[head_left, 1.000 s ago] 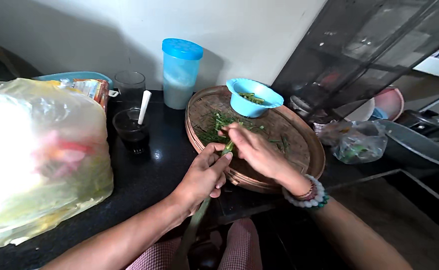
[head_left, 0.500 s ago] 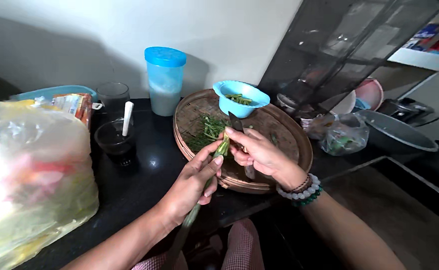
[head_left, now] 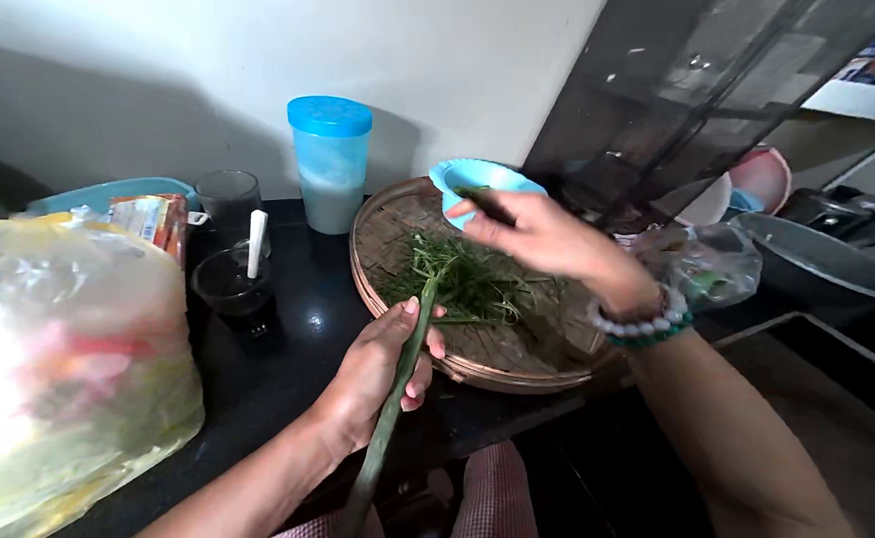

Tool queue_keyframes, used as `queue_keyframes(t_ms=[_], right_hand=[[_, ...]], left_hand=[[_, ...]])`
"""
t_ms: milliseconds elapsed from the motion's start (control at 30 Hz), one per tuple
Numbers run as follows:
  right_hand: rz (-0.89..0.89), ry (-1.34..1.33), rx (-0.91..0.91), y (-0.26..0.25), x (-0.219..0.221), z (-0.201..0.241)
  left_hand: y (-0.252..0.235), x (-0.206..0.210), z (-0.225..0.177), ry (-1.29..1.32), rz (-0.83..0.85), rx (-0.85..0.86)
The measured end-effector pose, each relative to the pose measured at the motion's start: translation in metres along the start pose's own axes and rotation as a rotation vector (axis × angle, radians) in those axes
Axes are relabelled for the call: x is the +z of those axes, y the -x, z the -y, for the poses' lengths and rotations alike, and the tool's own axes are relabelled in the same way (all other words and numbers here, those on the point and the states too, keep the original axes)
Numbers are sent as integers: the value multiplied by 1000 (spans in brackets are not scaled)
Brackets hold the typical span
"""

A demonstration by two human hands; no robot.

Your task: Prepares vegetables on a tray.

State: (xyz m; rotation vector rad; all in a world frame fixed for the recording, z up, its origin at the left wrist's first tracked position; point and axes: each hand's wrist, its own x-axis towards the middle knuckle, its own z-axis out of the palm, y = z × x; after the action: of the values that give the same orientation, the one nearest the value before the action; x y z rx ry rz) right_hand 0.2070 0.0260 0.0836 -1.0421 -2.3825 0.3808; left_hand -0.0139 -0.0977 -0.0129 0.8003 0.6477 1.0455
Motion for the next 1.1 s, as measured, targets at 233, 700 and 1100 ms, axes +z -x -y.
queue_keyframes(t_ms=[233, 700, 1100], right_hand=[[20, 326, -325, 17, 32, 9], [-228, 267, 3, 46, 48, 9], [-194, 443, -147, 78, 90, 19]], left_hand=[[5, 4, -3, -16, 14, -70], [1, -2, 0, 147, -105, -72], [5, 5, 2, 177, -21, -78]])
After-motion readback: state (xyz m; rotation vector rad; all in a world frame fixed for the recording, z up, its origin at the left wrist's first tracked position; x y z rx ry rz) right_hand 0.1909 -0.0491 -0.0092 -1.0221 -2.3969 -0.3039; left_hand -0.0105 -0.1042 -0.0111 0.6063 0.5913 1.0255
